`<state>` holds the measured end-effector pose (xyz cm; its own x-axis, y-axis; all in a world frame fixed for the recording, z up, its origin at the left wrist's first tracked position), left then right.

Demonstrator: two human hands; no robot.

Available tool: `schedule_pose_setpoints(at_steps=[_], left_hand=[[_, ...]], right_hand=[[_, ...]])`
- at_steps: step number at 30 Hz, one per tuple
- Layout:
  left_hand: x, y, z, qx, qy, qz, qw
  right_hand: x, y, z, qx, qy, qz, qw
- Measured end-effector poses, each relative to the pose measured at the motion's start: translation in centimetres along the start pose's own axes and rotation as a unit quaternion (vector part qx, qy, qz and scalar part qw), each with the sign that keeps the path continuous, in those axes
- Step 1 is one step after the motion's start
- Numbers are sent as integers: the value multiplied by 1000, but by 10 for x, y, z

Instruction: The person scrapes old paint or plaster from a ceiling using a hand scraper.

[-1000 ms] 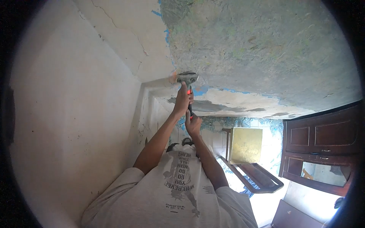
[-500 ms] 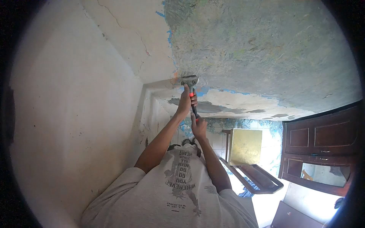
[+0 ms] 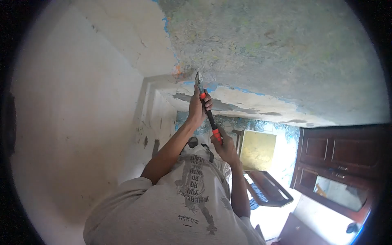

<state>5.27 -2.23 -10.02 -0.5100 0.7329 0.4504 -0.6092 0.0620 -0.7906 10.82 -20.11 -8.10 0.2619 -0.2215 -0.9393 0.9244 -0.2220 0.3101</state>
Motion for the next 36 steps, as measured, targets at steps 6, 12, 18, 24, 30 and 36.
schedule_pose_setpoints(at_steps=[6,12,18,24,30,36], left_hand=[[9,1,11,79,-85,8,993],[4,-10,13,110,-145,-3,983],[8,-17,7,121,-156,38,980],[12,-17,0,124,-170,35,977],[12,-8,1,146,-150,13,978],[14,-5,-1,141,-154,11,978]], right_hand=[[-35,10,1,-59,52,-40,996],[-33,21,-6,-87,64,5,994],[-46,38,-9,-107,55,-45,992],[-48,38,-16,-106,41,-23,993],[-38,22,-10,-88,35,-76,993],[-33,17,-12,-71,43,3,997]])
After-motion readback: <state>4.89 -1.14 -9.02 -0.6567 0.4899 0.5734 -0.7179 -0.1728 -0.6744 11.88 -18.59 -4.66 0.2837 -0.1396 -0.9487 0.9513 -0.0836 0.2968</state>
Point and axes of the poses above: each hand's wrist, its own z-axis away from the middle knuckle, its own y-axis out of the back of the hand, x = y × z, the point moved 7 cm from there along -z, towards the middle knuckle, and after that the axes turned 7 degrees about y, right-handed, at the moved point
